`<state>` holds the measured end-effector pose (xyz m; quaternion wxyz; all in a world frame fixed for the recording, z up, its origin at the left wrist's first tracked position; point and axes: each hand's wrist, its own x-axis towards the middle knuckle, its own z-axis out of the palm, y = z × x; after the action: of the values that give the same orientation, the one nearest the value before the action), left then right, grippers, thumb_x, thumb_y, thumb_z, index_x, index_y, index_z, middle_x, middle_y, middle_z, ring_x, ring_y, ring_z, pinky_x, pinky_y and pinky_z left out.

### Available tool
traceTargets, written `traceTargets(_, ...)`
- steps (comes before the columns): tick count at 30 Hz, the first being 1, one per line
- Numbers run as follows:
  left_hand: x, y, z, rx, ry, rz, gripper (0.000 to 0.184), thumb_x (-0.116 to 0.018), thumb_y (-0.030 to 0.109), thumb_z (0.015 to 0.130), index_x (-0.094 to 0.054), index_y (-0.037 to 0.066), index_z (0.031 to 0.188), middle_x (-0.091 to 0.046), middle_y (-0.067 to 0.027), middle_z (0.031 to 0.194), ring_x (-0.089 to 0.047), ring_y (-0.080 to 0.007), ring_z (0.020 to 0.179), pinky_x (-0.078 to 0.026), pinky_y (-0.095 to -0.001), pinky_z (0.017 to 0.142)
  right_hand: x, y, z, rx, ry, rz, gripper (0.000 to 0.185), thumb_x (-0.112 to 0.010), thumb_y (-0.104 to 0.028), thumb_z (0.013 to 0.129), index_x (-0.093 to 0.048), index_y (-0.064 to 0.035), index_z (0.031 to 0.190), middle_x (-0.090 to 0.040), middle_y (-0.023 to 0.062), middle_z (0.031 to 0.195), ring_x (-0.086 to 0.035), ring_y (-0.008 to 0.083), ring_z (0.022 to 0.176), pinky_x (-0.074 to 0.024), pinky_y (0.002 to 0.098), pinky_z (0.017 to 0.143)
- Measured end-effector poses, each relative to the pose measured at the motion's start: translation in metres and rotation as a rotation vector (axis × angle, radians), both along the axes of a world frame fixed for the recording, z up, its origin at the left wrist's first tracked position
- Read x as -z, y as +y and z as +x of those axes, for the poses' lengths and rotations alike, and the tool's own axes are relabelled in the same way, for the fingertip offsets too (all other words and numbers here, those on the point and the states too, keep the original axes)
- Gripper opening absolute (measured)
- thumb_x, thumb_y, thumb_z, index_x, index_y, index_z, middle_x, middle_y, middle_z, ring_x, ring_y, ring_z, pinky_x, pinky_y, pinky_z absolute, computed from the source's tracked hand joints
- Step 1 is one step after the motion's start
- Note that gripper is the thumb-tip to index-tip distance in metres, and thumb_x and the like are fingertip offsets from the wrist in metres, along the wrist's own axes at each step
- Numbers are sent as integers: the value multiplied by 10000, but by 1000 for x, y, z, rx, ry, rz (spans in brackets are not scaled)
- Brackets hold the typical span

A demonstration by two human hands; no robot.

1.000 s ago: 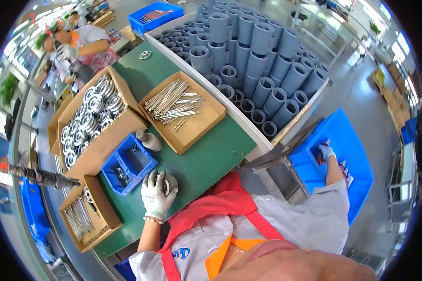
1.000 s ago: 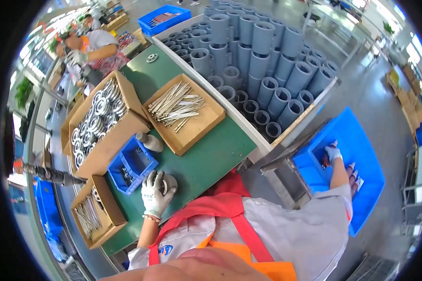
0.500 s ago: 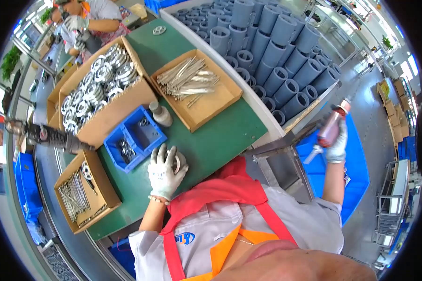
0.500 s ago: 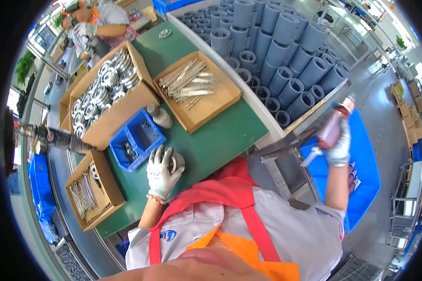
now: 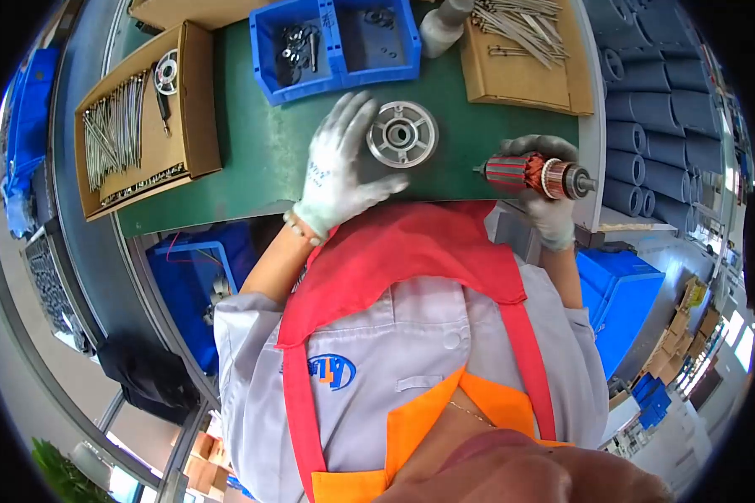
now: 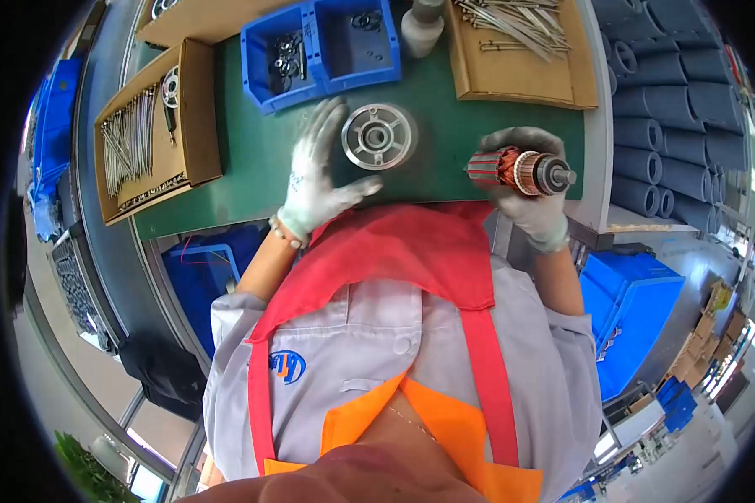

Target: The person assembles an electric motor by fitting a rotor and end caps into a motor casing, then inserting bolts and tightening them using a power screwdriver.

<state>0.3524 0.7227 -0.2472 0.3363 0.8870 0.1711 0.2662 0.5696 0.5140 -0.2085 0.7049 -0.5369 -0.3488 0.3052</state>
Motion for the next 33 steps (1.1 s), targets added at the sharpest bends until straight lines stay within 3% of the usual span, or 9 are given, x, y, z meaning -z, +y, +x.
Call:
traceTargets(2, 8, 0, 13, 43, 9, -28, 969, -859, 416, 640, -433, -12, 1398, -470, -237, 1424, -425, -412, 1343, -333, -505, 1113, -8, -2, 0, -6, 100, -23, 589, -703, 98, 646, -505, -42, 1184, -622, 163, 1090, -621, 282, 1072, -545, 438, 935)
traceTargets(4, 12, 2, 22, 61, -30, -37, 922, -864, 378, 605, -478, -2, 1352, -510, -216, 1377, -466, -407, 1300, -365, -507, 1087, -10, -4, 3, -23, -244, -155, 488, -710, 90, 654, -570, -29, 1107, -624, 169, 1114, -623, 294, 1079, -529, 434, 941)
traceTargets(5, 14, 4, 25, 73, -70, -34, 878, -869, 339, 570, -523, 9, 1307, -551, -194, 1330, -506, -402, 1257, -396, -510, 1060, -10, 2, -3, -5, -200, -55, 421, -701, 99, 654, -603, -15, 1047, -638, 168, 1104, -634, 305, 1069, -523, 433, 934)
traceTargets(16, 21, 1, 28, 66, -134, -162, 824, -868, 266, 588, -527, -4, 1289, -555, -219, 1301, -574, -398, 1164, -480, -460, 981, -25, 13, -13, 41, -196, -69, 318, -641, 78, 725, -570, -9, 1023, -634, 171, 990, -648, 294, 934, -538, 451, 889)
traceTargets(20, 26, -4, 27, 70, -145, -100, 902, -885, 299, 614, -481, -5, 1361, -514, -226, 1377, -556, -382, 1206, -468, -443, 1009, -48, 46, -10, -105, -348, 344, 314, -614, 26, 776, -512, -8, 1071, -611, 189, 1005, -631, 303, 858, -541, 494, 840)
traceTargets(22, 26, -6, 28, 52, -151, -76, 908, -885, 316, 611, -482, -2, 1360, -518, -225, 1372, -556, -381, 1207, -467, -442, 1006, -56, 75, -11, -373, -236, 581, 312, -606, 62, 772, -515, -9, 1062, -610, 191, 1016, -640, 312, 882, -547, 475, 839)
traceTargets(24, 25, -7, 29, 43, -157, -81, 894, -881, 313, 602, -492, 3, 1344, -536, -219, 1342, -563, -385, 1191, -470, -449, 1001, -49, 83, -26, -160, -285, 319, 232, -621, 12, 821, -531, -37, 1029, -599, 130, 956, -617, 287, 866, -509, 499, 838)
traceTargets(26, 24, -6, 29, 19, -162, -87, 879, -877, 310, 593, -502, 8, 1327, -553, -213, 1312, -570, -388, 1176, -472, -456, 995, -53, 99, -35, -209, -323, 171, 309, -560, 106, 777, -537, -17, 1059, -617, 135, 1000, -638, 292, 949, -522, 460, 889)
traceTargets(33, 23, -7, 28, 23, -152, -272, 894, -862, 361, 621, -485, -42, 1324, -575, -251, 1268, -552, -410, 1191, -451, -455, 1022, -22, 117, -46, -253, -448, -28, 324, -611, 102, 753, -542, 14, 1057, -640, 139, 1013, -647, 203, 940, -541, 356, 858)
